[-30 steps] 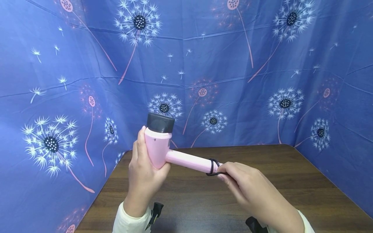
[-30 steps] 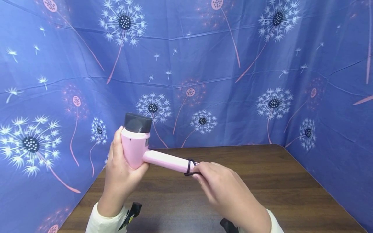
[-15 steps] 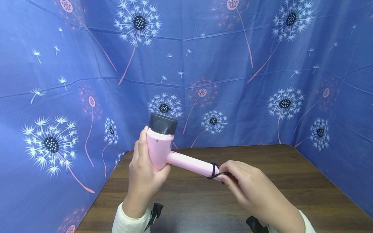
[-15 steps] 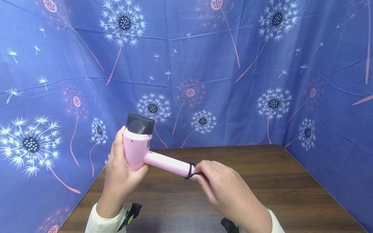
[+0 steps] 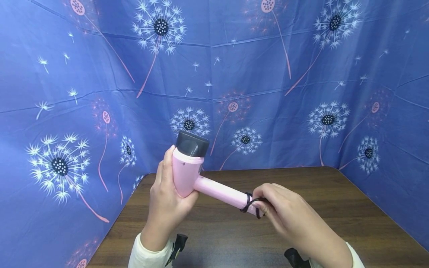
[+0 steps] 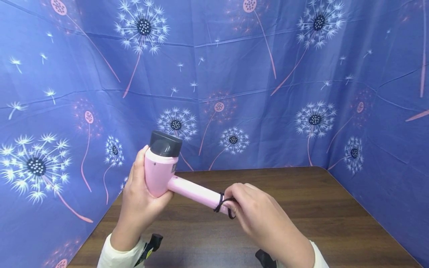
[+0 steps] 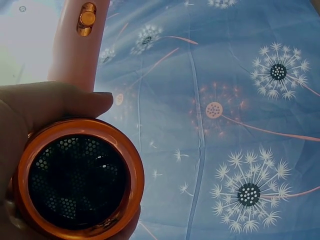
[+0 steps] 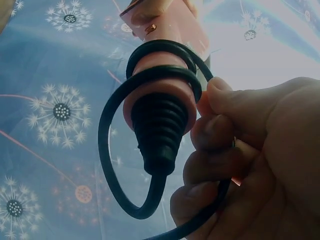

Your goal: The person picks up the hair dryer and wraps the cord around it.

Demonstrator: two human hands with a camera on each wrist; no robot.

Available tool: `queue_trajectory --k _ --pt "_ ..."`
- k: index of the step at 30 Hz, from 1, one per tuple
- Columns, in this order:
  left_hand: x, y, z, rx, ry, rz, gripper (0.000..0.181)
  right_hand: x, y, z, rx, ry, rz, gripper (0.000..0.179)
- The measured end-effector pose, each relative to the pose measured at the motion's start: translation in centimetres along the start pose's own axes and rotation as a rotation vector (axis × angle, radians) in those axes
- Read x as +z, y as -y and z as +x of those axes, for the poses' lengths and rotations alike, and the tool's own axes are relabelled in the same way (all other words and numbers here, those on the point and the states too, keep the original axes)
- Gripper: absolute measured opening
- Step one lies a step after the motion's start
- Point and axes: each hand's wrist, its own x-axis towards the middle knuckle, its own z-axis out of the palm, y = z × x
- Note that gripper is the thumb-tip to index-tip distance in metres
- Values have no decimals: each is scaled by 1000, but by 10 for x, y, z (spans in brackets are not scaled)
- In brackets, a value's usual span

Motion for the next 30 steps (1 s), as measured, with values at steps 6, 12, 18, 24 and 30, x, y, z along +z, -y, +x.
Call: queue_trajectory --k 6,12,18,24,30 --pt "-1 1 0 -15 26 -20 118 -1 0 1 -15 5 43 13" --pt "-1 1 -1 -17 50 -35 119 -3 0 1 -12 12 70 13" --pt "-1 1 -1 -31 69 -41 119 -4 -2 1 -15 8 76 10" --pt "-2 1 -1 -28 75 -50 120 -5 -4 1 -25 -9 73 24" --pt "-2 0 -1 -24 75 -54 119 -4 -5 1 -29 -23 71 24"
